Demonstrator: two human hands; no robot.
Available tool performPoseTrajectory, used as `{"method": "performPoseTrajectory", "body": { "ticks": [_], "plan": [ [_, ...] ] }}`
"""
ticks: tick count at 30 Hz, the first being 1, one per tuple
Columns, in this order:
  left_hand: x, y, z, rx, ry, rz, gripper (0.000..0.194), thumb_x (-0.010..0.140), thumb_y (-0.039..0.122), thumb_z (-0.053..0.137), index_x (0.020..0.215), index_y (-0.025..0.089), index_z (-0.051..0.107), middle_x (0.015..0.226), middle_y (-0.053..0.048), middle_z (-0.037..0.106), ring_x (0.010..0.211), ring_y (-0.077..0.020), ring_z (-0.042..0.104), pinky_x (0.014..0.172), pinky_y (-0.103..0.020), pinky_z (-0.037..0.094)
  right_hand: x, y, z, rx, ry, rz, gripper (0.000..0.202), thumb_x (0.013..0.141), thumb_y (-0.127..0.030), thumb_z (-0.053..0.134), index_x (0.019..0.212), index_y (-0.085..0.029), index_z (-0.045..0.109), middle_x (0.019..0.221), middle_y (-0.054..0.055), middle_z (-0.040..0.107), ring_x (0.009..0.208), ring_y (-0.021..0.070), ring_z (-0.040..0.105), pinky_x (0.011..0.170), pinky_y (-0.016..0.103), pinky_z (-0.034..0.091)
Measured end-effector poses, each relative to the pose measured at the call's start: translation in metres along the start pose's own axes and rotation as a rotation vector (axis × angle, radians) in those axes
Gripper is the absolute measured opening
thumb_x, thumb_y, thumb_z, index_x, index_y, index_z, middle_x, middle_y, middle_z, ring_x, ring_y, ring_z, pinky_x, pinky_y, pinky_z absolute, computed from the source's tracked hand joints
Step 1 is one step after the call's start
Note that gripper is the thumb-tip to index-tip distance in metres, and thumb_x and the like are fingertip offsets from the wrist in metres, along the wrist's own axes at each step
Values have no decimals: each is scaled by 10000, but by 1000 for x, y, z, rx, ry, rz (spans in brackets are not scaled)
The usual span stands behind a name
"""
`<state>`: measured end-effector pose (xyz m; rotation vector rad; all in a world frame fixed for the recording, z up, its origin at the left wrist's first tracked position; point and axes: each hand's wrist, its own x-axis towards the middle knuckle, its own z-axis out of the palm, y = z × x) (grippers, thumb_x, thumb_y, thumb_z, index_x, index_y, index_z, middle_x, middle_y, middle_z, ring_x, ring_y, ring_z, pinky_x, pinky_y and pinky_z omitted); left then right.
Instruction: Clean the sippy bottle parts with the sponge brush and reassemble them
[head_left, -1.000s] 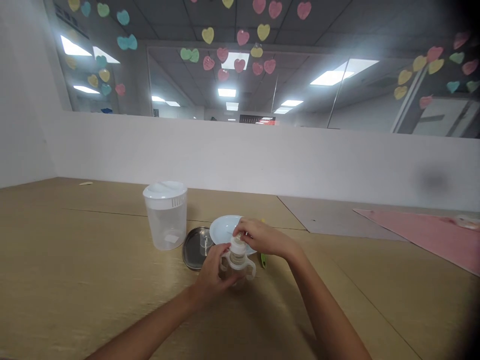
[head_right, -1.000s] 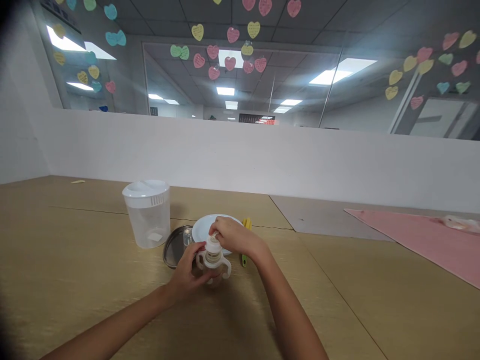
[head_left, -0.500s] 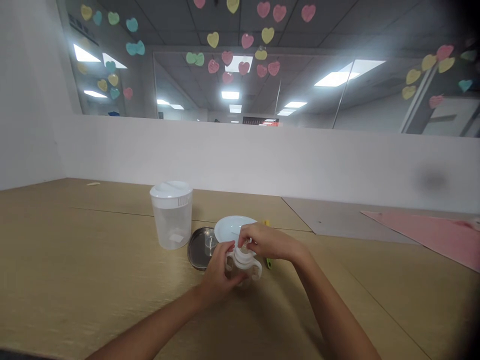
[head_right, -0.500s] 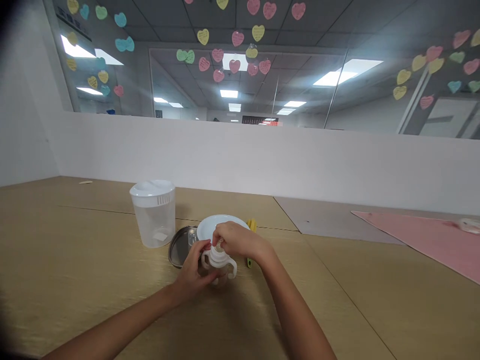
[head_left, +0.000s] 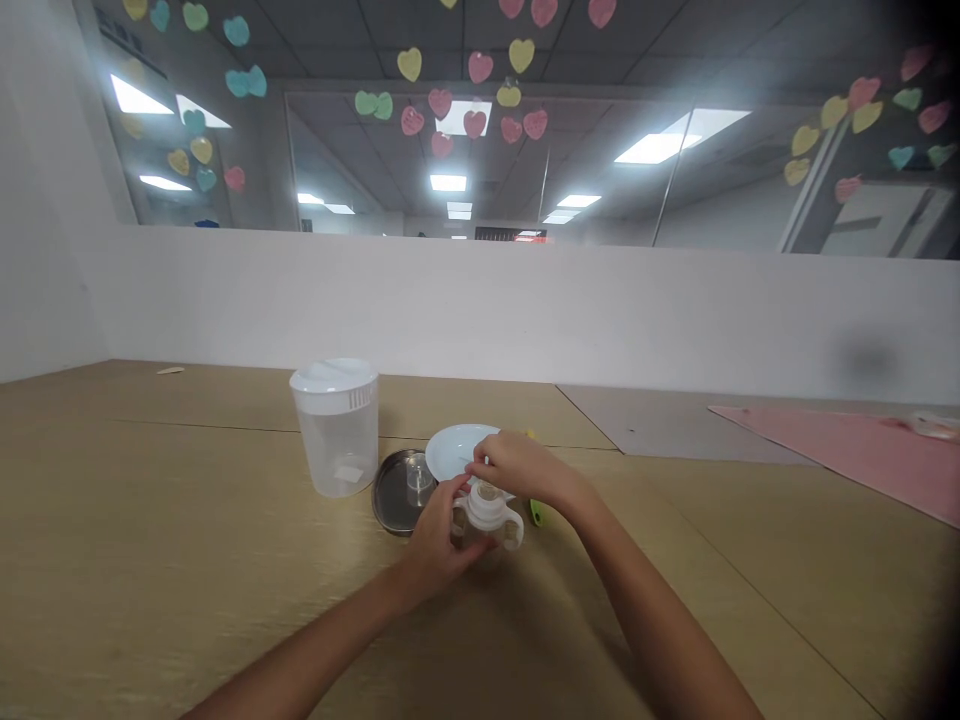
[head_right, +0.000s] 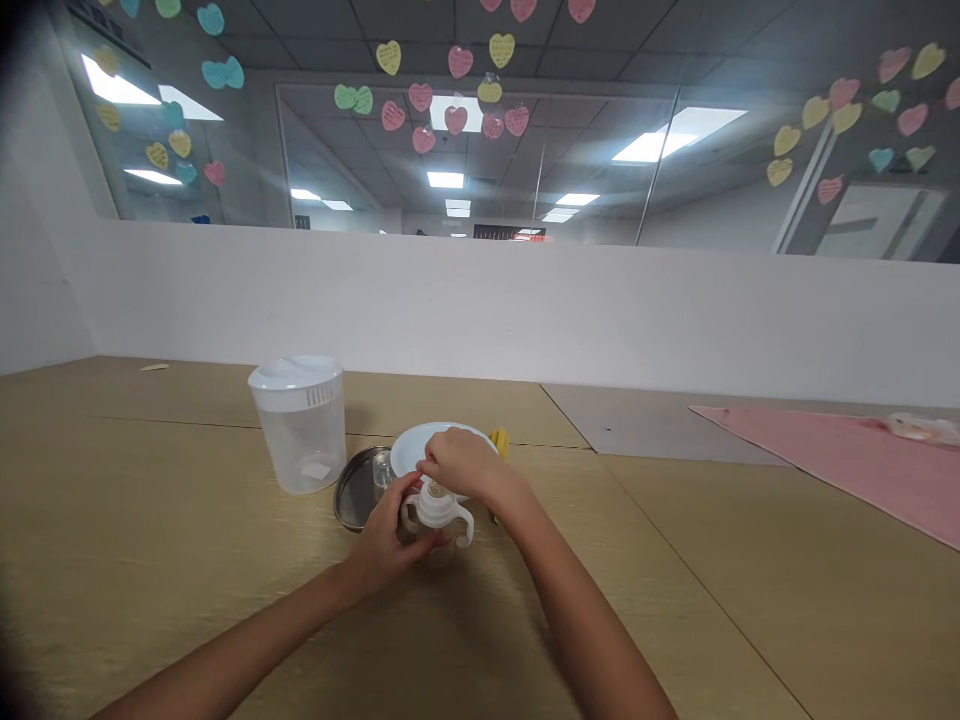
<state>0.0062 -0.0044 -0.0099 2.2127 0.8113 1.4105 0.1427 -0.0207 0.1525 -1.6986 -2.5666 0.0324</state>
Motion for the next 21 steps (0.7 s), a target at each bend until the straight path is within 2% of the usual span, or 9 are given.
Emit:
{"method": "performPoseTrajectory", "body": {
  "ticks": [2, 4, 8, 10, 15, 18, 21],
  "plan": [
    [1, -1, 0, -8, -8, 11, 643, 738, 360, 689, 1273, 208, 366, 1210, -106, 529, 1070, -244, 526, 905, -388, 437, -1, 1, -3, 21, -6, 7, 376, 883, -395, 441, 649, -156, 613, 642, 38, 598, 563, 118, 478, 517, 247, 238],
    [1, -2, 0, -17, -10, 16, 602, 748, 340, 679, 1259, 211, 388, 1198, -99, 539, 1064, -243, 530, 897, -386, 444, -4, 3, -6, 62, -22, -28, 318, 851, -428, 499, 744, -164, 641, 687, 30, 615, 578, 116, 496, 527, 237, 260],
    [1, -1, 0, -20, -2, 23, 586, 756, 332, 670, 1260, 205, 401, 1221, -101, 532, 1103, -247, 513, 937, -397, 426, -9, 8, -10, 82, -71, -107, 135, 776, -233, 548, 875, -185, 627, 732, 1, 615, 614, 106, 502, 544, 214, 273],
    [0, 0, 0, -27, -6, 18, 591, 756, 344, 667, 1261, 196, 400, 1225, -106, 532, 1104, -244, 516, 936, -394, 428, -9, 8, -8, 70, -84, -104, 142, 748, -158, 503, 841, -179, 608, 732, 5, 604, 625, 111, 492, 531, 212, 263],
    [-1, -1, 0, -57, -37, -3, 599, 761, 329, 651, 1282, 184, 393, 1259, -113, 527, 1141, -243, 511, 960, -386, 424, -6, 5, -3, 38, -76, -36, 216, 732, -111, 441, 879, -172, 586, 768, 32, 615, 642, 134, 512, 523, 229, 258],
    [0, -2, -1, -73, -59, -20, 608, 746, 303, 659, 1283, 184, 399, 1273, -110, 526, 1157, -247, 507, 975, -388, 416, -5, 8, -1, 60, -65, -26, 210, 765, -185, 473, 940, -183, 589, 820, 39, 636, 676, 146, 543, 543, 228, 283],
    [2, 1, -2, -87, -75, -68, 636, 724, 321, 682, 1280, 186, 406, 1253, -112, 543, 1135, -252, 525, 953, -391, 431, -4, 14, 0, 71, -59, -19, 282, 793, -381, 529, 991, -192, 598, 877, 51, 652, 728, 169, 576, 576, 234, 316]
  ]
}}
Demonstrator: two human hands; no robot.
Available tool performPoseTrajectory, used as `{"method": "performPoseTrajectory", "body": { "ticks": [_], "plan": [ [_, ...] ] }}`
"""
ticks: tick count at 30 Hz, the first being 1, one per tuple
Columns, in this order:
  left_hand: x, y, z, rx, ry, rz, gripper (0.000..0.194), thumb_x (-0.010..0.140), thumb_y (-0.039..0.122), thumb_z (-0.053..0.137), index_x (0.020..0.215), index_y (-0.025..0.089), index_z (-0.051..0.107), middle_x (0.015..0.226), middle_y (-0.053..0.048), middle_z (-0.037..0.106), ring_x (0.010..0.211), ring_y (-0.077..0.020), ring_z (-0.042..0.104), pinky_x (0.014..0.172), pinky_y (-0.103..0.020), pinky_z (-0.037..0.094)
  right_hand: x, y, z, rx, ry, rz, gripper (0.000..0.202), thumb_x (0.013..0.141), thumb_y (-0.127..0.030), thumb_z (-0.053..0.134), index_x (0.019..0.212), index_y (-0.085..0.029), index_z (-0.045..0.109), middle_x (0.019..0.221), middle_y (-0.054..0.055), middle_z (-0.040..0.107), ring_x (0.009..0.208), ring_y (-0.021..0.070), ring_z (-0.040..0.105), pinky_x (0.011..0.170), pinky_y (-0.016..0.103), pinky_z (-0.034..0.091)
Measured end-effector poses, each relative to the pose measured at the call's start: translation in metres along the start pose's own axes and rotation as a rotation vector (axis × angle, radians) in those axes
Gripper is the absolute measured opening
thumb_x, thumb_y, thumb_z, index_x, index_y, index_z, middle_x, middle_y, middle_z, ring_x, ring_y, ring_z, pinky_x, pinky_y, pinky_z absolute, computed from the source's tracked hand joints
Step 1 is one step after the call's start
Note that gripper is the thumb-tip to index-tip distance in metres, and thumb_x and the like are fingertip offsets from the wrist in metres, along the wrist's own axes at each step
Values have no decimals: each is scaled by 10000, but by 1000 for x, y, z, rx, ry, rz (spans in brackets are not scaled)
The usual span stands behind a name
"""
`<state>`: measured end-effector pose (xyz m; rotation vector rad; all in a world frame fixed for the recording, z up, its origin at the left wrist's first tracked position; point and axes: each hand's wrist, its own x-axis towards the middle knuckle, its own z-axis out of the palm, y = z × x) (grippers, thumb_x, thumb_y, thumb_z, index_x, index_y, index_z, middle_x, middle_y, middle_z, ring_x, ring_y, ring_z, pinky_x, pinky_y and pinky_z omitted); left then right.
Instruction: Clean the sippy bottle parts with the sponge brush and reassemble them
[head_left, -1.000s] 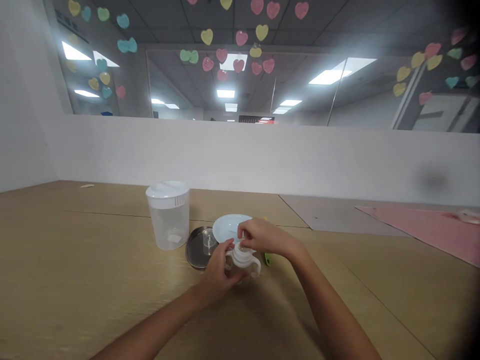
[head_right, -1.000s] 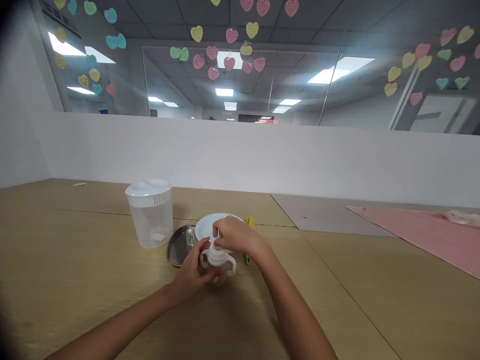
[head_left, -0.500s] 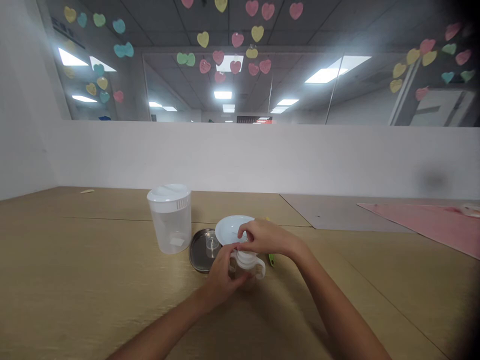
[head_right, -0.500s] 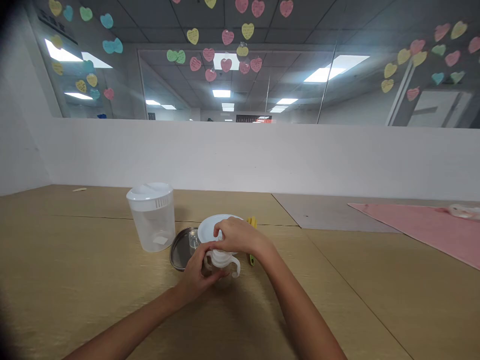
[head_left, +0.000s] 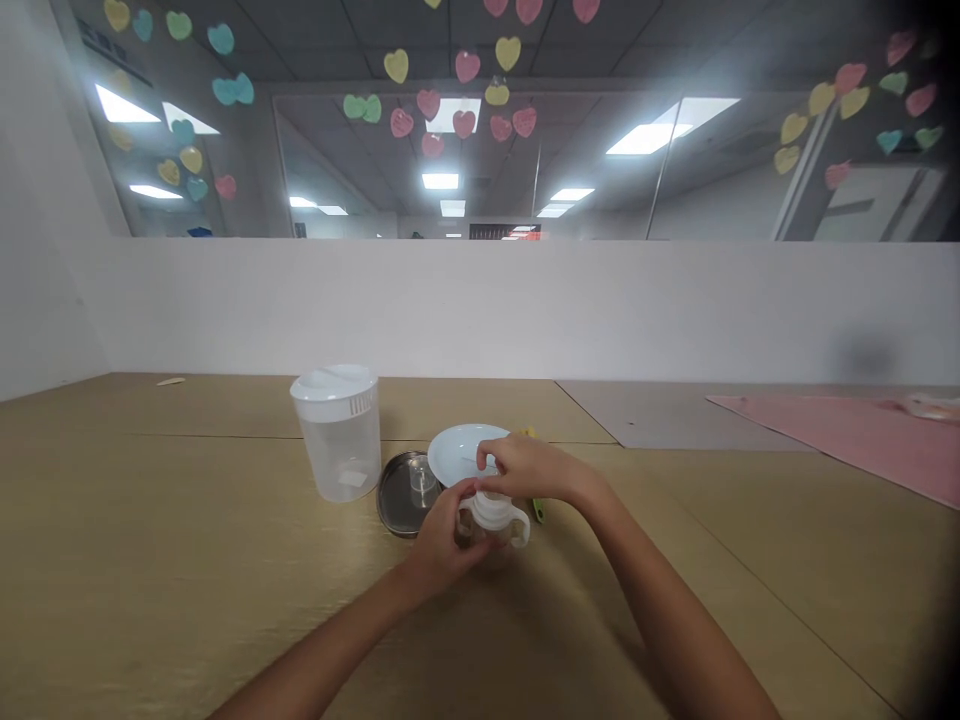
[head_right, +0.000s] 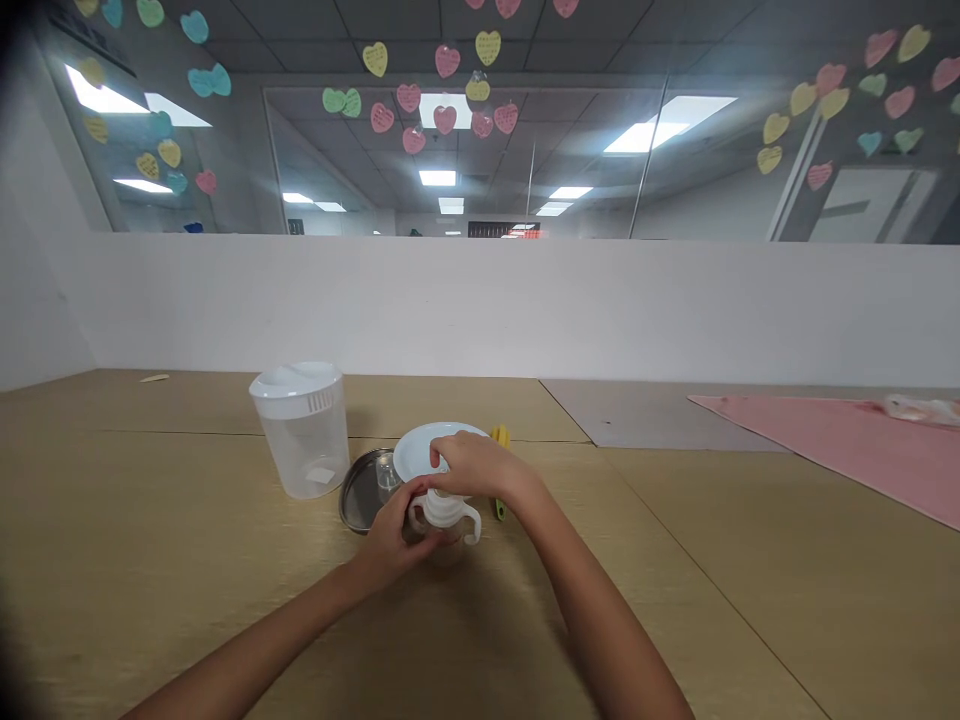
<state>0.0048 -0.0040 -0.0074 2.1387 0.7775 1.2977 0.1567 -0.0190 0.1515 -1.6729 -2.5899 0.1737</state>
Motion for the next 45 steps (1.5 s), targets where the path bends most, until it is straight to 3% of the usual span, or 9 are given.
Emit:
{"method": "performPoseTrajectory", "body": {
  "ticks": [6, 12, 17, 22, 26, 30, 37, 41, 45],
  "plan": [
    [2, 6, -2, 29, 26, -40, 620, 683, 334, 716, 1232, 203, 462, 1239, -100, 561, 1112, -249, 542, 950, -387, 429, 4, 3, 6, -57, -87, -65, 503, 651, -435, 682, 1094, -216, 587, 1028, 59, 651, 924, 230, 596, 630, 244, 374],
    [4, 13, 0, -33, 28, -146, 525, 661, 370, 739, 1116, 192, 546, 1058, -54, 653, 922, -215, 605, 821, -333, 480, 13, -19, 24, -251, 33, 59, 312, 853, -372, 486, 969, -120, 628, 885, 145, 677, 839, 274, 641, 609, 298, 414],
    [4, 15, 4, -47, 66, -142, 549, 658, 406, 741, 1126, 191, 551, 1039, -48, 651, 890, -212, 593, 792, -328, 476, 21, -31, 33, -306, 54, 170, 239, 881, -223, 455, 915, -86, 648, 914, 196, 673, 856, 278, 656, 635, 308, 444],
    [4, 13, 1, -46, 19, -105, 430, 687, 413, 723, 1030, 186, 596, 980, -44, 640, 893, -211, 577, 798, -330, 460, 7, -23, 20, -242, 17, 67, 392, 834, -443, 531, 1006, -105, 631, 896, 164, 676, 836, 290, 644, 644, 326, 445],
    [4, 14, -1, -84, -4, -209, 458, 654, 411, 745, 1004, 169, 576, 875, -10, 644, 770, -173, 572, 687, -280, 449, -3, -19, 17, -215, -66, -108, 456, 700, -229, 666, 1138, -152, 567, 984, 115, 666, 898, 267, 622, 667, 292, 430],
    [2, 15, 0, -91, -1, -264, 468, 634, 442, 748, 980, 181, 572, 781, 21, 636, 706, -158, 555, 633, -260, 430, -1, -23, 20, -266, -34, -69, 352, 725, -214, 637, 1061, -121, 589, 929, 137, 661, 864, 272, 621, 636, 284, 414],
    [-1, 11, 3, -43, 14, -195, 462, 685, 461, 701, 1020, 180, 552, 791, 2, 632, 673, -154, 543, 623, -265, 428, 2, -21, 20, -218, -15, -29, 411, 718, -278, 674, 1084, -115, 582, 960, 147, 656, 906, 281, 610, 637, 289, 411],
    [3, -1, -14, 106, -70, 13, 455, 770, 479, 603, 1117, 193, 535, 1027, -70, 586, 835, -200, 566, 739, -321, 458, 2, -19, 16, -142, -36, -30, 511, 691, -347, 710, 1145, -161, 569, 992, 117, 657, 928, 270, 605, 649, 279, 409],
    [15, -22, -40, 233, 143, 32, 337, 909, 392, 382, 1135, 201, 542, 1080, -92, 551, 997, -222, 536, 873, -366, 427, -3, -18, 6, -106, -22, 14, 589, 733, -536, 642, 1185, -166, 562, 996, 127, 662, 924, 286, 609, 654, 294, 403]
  ]
}}
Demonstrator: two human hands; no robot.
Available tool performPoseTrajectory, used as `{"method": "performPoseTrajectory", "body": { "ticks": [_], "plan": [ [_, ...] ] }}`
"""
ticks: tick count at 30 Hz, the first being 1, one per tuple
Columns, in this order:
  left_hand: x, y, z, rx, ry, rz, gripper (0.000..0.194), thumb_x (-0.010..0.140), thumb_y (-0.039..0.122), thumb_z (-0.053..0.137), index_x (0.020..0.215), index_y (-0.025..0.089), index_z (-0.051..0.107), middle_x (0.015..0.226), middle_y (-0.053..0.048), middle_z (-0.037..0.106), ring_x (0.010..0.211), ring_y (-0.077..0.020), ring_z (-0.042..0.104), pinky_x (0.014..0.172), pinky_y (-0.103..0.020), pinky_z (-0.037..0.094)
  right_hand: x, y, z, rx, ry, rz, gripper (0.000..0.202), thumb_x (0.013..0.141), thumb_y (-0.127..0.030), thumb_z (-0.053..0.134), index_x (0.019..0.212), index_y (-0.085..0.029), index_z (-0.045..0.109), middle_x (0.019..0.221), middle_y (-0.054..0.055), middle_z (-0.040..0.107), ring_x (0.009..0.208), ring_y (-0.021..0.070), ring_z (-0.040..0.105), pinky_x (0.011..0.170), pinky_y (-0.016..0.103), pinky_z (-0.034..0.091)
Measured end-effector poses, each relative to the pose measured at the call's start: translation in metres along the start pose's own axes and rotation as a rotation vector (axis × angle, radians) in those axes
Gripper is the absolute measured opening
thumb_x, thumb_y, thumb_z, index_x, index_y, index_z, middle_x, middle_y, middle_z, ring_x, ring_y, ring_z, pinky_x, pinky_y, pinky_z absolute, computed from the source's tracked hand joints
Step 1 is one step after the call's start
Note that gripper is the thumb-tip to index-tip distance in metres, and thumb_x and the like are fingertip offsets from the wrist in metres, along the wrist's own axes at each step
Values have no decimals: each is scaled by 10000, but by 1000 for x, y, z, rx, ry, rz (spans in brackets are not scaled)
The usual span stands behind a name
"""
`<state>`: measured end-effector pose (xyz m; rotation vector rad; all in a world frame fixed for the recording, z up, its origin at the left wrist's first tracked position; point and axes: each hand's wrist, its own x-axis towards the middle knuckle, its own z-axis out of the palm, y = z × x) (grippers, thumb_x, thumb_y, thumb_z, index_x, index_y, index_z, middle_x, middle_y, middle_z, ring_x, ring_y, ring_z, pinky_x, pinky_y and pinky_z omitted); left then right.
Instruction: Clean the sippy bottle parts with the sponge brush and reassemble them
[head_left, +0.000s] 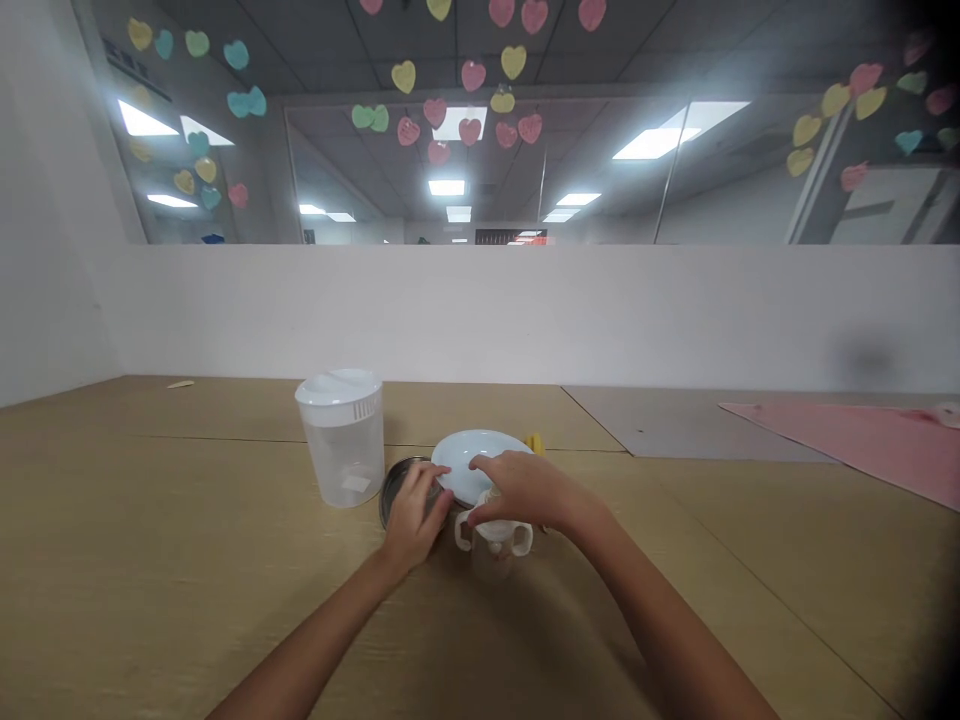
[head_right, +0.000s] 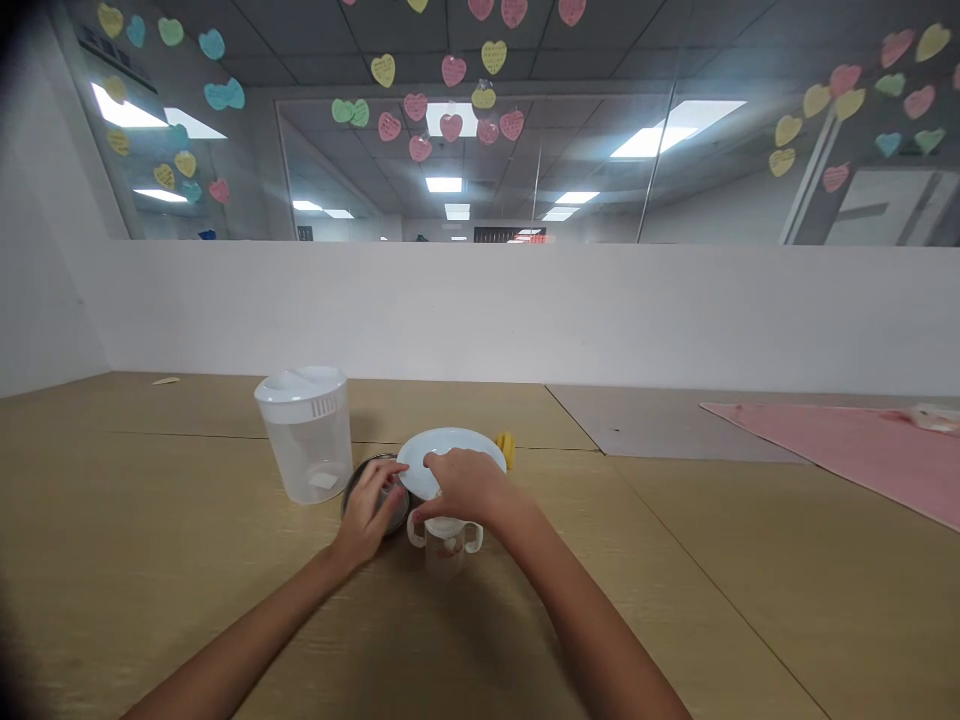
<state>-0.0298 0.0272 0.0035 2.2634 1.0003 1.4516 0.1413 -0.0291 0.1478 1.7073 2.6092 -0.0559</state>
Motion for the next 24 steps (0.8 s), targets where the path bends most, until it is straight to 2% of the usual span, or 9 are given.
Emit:
{"method": "performPoseTrajectory", "body": {
  "ticks": [1, 3, 8, 11, 14, 16, 18, 21, 24],
  "plan": [
    [3, -7, -3, 59, 58, -46, 325, 921, 364, 351, 1114, 198, 553, 1061, -91, 559, 1016, -226, 531, 890, -376, 416, -2, 1, -3, 20, 11, 8, 605, 754, -566, 608, 1206, -167, 551, 1008, 128, 662, 929, 285, 608, 657, 295, 401],
    [5, -20, -4, 219, 84, -129, 317, 911, 318, 360, 1123, 183, 553, 1097, -107, 562, 1061, -252, 514, 904, -406, 399, -8, 3, -9, 72, 28, 13, 589, 798, -577, 547, 1228, -176, 538, 1035, 122, 659, 919, 266, 612, 662, 288, 396],
    [-2, -36, 7, 594, -31, -203, 449, 811, 267, 514, 1242, 149, 466, 1268, -167, 517, 1139, -342, 469, 889, -476, 362, -17, 13, -17, 154, 6, 35, 542, 836, -522, 505, 1265, -191, 512, 1107, 119, 634, 901, 239, 617, 675, 276, 397],
    [-3, -35, 9, 640, -38, -220, 345, 819, 293, 524, 1131, 145, 513, 1123, -147, 603, 1070, -327, 516, 859, -443, 373, -15, 17, -16, 156, 0, 57, 549, 835, -511, 503, 1280, -190, 499, 1126, 126, 627, 903, 240, 616, 677, 276, 400],
    [2, -34, 3, 628, -22, -256, 259, 822, 298, 531, 1029, 142, 522, 983, -117, 631, 982, -302, 557, 841, -424, 381, -13, 20, -13, 155, -2, 65, 545, 837, -503, 503, 1284, -191, 495, 1128, 128, 627, 907, 241, 618, 680, 276, 405],
    [7, -32, -5, 617, 63, -267, 269, 817, 310, 534, 1025, 142, 505, 979, -113, 611, 968, -297, 556, 840, -431, 387, -12, 20, -13, 157, 7, 58, 533, 840, -488, 505, 1279, -186, 500, 1134, 132, 627, 921, 247, 617, 689, 281, 412],
    [13, -27, -15, 571, 237, -237, 321, 804, 344, 544, 1049, 144, 487, 983, -112, 578, 965, -296, 542, 836, -438, 403, -12, 19, -13, 162, 36, 42, 513, 849, -465, 498, 1269, -170, 509, 1145, 141, 624, 952, 258, 612, 712, 294, 424],
    [16, -14, -22, 397, 501, -96, 391, 800, 365, 559, 1107, 148, 454, 997, -105, 538, 960, -269, 531, 843, -422, 434, -11, 15, -13, 196, 150, -22, 486, 859, -415, 499, 1276, -164, 496, 1222, 129, 591, 1053, 261, 575, 803, 324, 436],
    [9, 3, -15, 223, 546, 93, 448, 812, 349, 581, 1180, 162, 406, 1068, -111, 526, 998, -238, 540, 869, -391, 456, -8, 8, -11, 249, 267, -181, 567, 800, -350, 603, 1323, -204, 437, 1353, 78, 498, 1186, 239, 491, 931, 331, 398]
  ]
}}
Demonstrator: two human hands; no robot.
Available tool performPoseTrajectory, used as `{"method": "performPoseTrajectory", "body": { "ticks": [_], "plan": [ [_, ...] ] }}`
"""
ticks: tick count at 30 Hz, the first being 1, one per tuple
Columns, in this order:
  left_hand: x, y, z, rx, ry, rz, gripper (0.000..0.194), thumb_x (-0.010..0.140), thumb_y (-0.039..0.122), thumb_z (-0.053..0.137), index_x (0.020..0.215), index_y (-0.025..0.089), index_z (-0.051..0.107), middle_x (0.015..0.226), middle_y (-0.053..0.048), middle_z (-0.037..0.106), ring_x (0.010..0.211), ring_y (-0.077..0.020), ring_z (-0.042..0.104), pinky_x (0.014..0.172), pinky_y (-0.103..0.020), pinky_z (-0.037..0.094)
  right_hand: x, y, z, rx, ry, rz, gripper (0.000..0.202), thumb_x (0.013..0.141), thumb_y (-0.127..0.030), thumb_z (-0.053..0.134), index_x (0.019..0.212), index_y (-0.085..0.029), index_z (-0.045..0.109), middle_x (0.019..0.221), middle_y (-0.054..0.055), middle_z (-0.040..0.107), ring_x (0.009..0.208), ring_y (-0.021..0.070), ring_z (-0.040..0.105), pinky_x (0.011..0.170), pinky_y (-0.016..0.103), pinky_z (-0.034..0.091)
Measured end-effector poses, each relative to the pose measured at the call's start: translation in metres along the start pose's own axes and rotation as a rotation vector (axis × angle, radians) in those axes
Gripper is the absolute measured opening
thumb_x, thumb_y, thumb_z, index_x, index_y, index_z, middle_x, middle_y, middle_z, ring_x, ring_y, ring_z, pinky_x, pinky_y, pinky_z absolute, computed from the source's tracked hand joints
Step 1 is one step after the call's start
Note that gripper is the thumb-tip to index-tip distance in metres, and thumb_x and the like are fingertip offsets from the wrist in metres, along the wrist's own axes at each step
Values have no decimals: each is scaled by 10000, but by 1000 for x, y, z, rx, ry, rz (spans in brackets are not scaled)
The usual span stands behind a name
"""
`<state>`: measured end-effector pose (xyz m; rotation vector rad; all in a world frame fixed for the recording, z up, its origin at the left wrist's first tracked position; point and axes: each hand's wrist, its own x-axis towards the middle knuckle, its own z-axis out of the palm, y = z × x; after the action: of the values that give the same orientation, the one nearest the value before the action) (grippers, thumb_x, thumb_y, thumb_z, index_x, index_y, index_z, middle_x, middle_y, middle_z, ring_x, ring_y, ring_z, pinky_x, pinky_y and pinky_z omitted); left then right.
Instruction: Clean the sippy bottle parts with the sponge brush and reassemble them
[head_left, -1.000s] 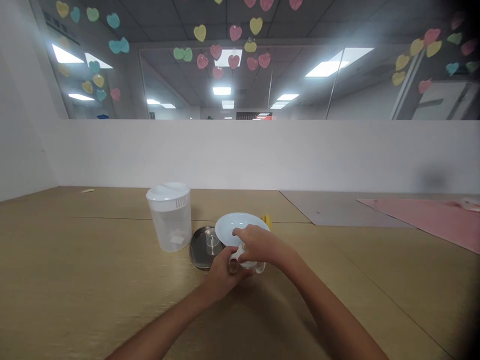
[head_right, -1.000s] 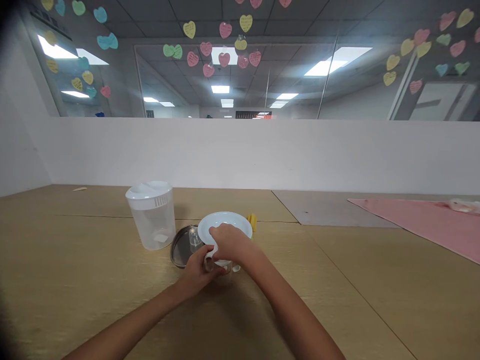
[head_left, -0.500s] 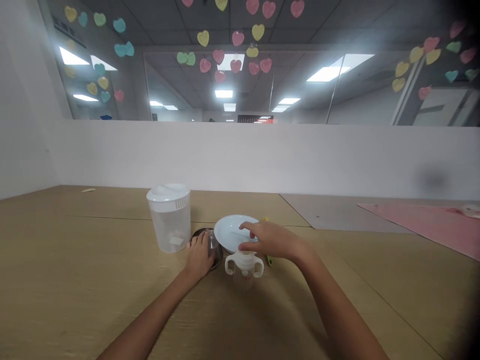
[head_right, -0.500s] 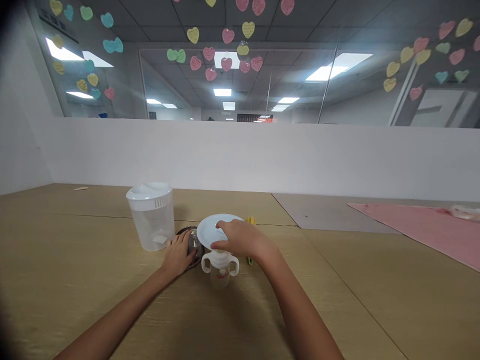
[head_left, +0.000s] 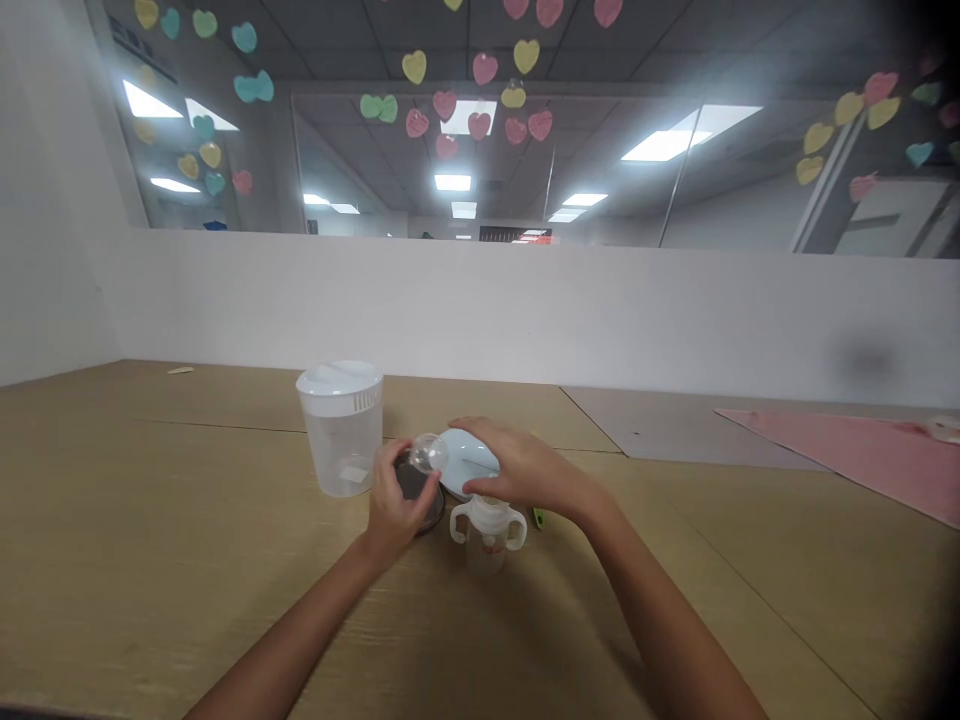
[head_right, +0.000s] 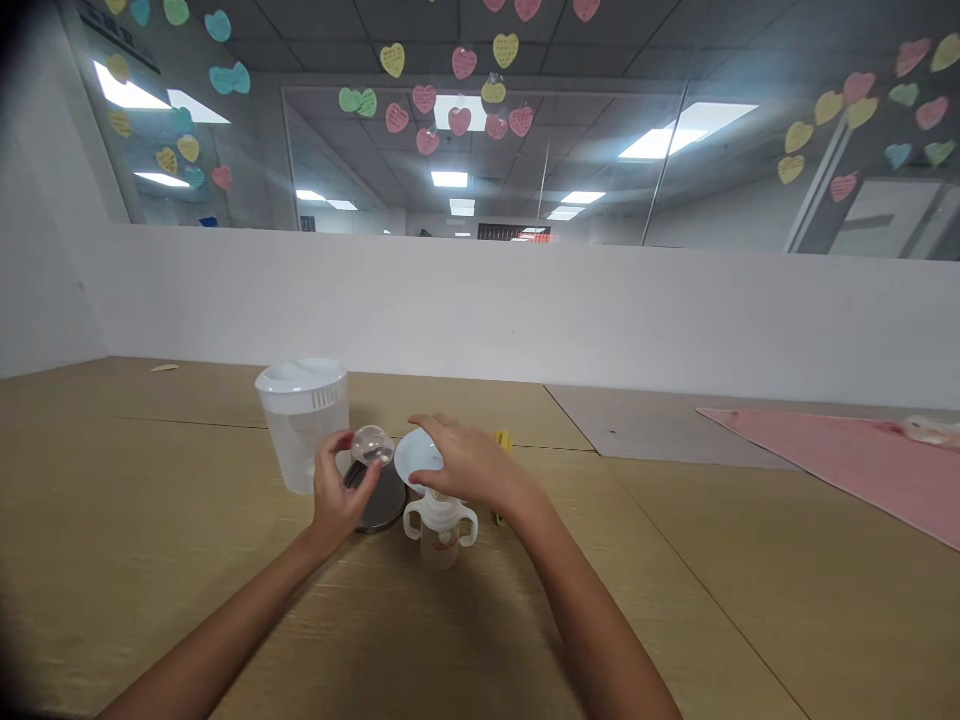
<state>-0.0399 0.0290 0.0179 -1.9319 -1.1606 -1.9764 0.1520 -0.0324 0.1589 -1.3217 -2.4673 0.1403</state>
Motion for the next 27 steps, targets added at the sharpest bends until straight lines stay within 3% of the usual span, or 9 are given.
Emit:
{"method": "performPoseTrajectory", "body": {
  "ticks": [3, 6, 13, 17, 21, 24, 27],
  "plan": [
    [-15, 16, 2, -172, -70, 190, 503, 812, 278, 612, 1240, 204, 360, 1148, -112, 531, 1081, -234, 543, 916, -388, 459, 3, -5, 4, 80, -36, -195, 548, 779, -278, 630, 1298, -246, 457, 1350, 34, 503, 1202, 207, 475, 959, 306, 376],
    [-25, 25, 4, -277, -119, 244, 557, 829, 221, 593, 1309, 220, 311, 1218, -123, 528, 1159, -242, 516, 975, -412, 428, 1, -6, 2, 90, -84, -265, 399, 786, -224, 594, 1180, -261, 542, 1193, 12, 604, 1093, 194, 532, 884, 294, 396],
    [-41, 27, 11, -285, -435, 138, 778, 839, 377, 579, 1432, 168, 122, 1372, -191, 410, 1260, -308, 418, 1021, -481, 363, -8, 0, -15, -19, 99, -29, 386, 635, -163, 588, 1008, -191, 493, 963, 31, 580, 772, 167, 506, 630, 258, 361],
    [-54, 28, 19, -263, -586, 126, 758, 815, 435, 597, 1418, 199, 204, 1325, -162, 470, 1222, -313, 450, 1007, -492, 373, -5, 8, -15, 47, -13, -91, 392, 667, -110, 517, 1046, -209, 506, 889, 5, 565, 748, 145, 497, 628, 241, 363],
    [-56, 28, 19, -234, -577, 55, 709, 806, 417, 609, 1394, 216, 266, 1316, -141, 476, 1204, -293, 454, 989, -470, 396, -1, 18, -7, 11, -201, -71, 311, 700, -102, 502, 983, -204, 579, 871, 19, 584, 769, 158, 530, 640, 250, 396],
    [-51, 33, 20, -232, -585, 45, 635, 806, 394, 597, 1348, 182, 342, 1258, -139, 521, 1148, -283, 492, 955, -457, 421, -1, 9, -2, 25, -130, -61, 366, 752, -146, 524, 1111, -210, 557, 1065, 58, 604, 961, 203, 552, 744, 289, 435],
    [-48, 40, 21, -251, -649, 70, 485, 813, 394, 557, 1241, 182, 473, 1172, -113, 581, 1103, -275, 526, 926, -446, 443, -3, -22, 5, 17, 59, -122, 318, 829, -174, 475, 1139, -194, 546, 1130, 73, 604, 1022, 211, 552, 838, 338, 443]
  ]
}}
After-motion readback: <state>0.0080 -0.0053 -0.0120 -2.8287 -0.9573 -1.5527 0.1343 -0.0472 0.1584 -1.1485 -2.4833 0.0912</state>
